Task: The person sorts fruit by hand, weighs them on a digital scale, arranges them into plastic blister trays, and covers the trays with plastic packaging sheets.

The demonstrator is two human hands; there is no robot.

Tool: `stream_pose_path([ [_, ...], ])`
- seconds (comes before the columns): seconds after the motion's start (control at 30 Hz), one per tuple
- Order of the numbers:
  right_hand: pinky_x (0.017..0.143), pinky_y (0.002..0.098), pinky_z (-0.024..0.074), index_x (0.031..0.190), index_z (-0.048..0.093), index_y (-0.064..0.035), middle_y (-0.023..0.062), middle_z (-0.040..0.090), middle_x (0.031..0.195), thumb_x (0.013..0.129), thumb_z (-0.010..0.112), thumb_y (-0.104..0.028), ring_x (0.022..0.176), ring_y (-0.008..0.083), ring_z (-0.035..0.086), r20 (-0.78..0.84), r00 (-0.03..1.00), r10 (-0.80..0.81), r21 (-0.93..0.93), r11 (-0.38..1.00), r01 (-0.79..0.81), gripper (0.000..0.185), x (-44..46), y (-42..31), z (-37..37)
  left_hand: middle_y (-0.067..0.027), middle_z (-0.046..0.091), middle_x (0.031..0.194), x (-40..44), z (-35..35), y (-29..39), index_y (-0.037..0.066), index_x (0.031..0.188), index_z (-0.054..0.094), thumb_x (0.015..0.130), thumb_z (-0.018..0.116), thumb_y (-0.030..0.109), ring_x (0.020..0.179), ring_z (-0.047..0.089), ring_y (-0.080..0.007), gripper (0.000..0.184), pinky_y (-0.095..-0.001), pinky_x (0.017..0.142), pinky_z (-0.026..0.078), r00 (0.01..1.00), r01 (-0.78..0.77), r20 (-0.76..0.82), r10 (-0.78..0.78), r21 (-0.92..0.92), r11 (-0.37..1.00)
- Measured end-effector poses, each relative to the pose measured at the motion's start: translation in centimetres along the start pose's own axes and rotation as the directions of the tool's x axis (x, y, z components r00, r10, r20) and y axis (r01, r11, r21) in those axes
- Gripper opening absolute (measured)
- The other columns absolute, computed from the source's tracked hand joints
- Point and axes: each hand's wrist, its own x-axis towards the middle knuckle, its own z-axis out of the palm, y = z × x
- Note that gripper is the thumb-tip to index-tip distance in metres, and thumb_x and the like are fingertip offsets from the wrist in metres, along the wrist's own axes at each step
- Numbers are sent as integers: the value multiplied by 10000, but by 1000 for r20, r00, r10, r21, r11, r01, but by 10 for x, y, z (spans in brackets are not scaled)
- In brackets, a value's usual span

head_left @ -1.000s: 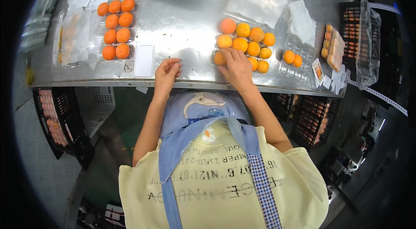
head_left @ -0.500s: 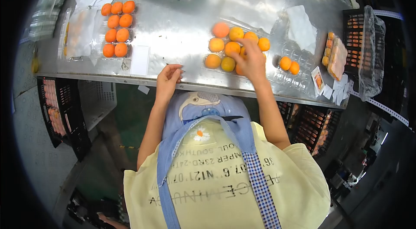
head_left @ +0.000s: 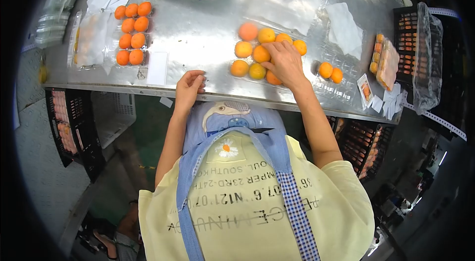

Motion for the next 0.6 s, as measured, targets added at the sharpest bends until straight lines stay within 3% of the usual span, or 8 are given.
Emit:
stream_pose_path([
  [0.13, 793, 377, 440, 1030, 613, -65, 106, 606, 912, 622, 761, -188, 904, 269, 553, 83, 996, 24, -93, 996, -16, 450, 12, -1, 2, -37, 633, 910, 4, -12, 4, 50, 1092, 608, 919, 562, 135, 750, 573, -88, 198, -219, 664, 489, 995, 25, 94, -30, 56, 998],
  [0.23, 787, 382, 446, 1007, 620, -42, 124, 612, 897, 609, 757, -209, 881, 283, 559, 15, 1000, -20, -116, 993, 22, 453, 13, -2, 2, -46, 637, 911, 4, -27, 12, 45, 1083, 615, 916, 553, 112, 748, 577, -96, 190, -225, 665, 493, 988, 2, 151, -23, 142, 990],
  [0.33, 773, 392, 458, 973, 631, -31, 139, 624, 903, 606, 753, -228, 843, 313, 565, -26, 996, 82, -19, 996, -83, 434, 12, -9, -11, -47, 636, 914, 5, -39, 22, 47, 1085, 615, 918, 553, 122, 756, 573, -93, 194, -228, 669, 491, 981, -4, 192, -25, 148, 989],
  [0.37, 734, 335, 456, 1006, 640, -19, 103, 626, 876, 634, 771, -230, 786, 242, 564, -19, 981, 194, 79, 978, -192, 447, 12, -19, -23, -45, 633, 907, 5, -42, 28, 46, 1079, 616, 920, 552, 134, 762, 569, -92, 193, -233, 670, 489, 978, -5, 205, -21, 126, 992],
  [0.47, 680, 320, 456, 1008, 644, -5, 89, 597, 821, 652, 775, -305, 747, 209, 555, 56, 875, 481, 569, 705, -424, 483, -1, -24, -14, -43, 629, 898, 11, -46, 47, 44, 1074, 616, 916, 557, 142, 764, 567, -95, 195, -235, 670, 488, 965, -38, 261, 2, 133, 990],
  [0.5, 679, 279, 450, 1047, 638, -6, 72, 604, 830, 671, 779, -310, 748, 166, 541, 84, 854, 513, 616, 647, -449, 504, -5, -24, -10, -44, 629, 898, 13, -46, 52, 44, 1074, 616, 913, 559, 143, 764, 567, -97, 197, -236, 670, 487, 960, -52, 278, 14, 132, 990],
  [0.6, 681, 304, 458, 1035, 638, -15, 86, 614, 838, 660, 783, -279, 750, 197, 562, -56, 817, 574, 443, 747, -495, 481, -6, -32, -7, -46, 630, 901, 21, -48, 59, 42, 1074, 616, 907, 564, 144, 762, 566, -100, 202, -237, 672, 485, 943, -85, 332, 32, 148, 985],
])
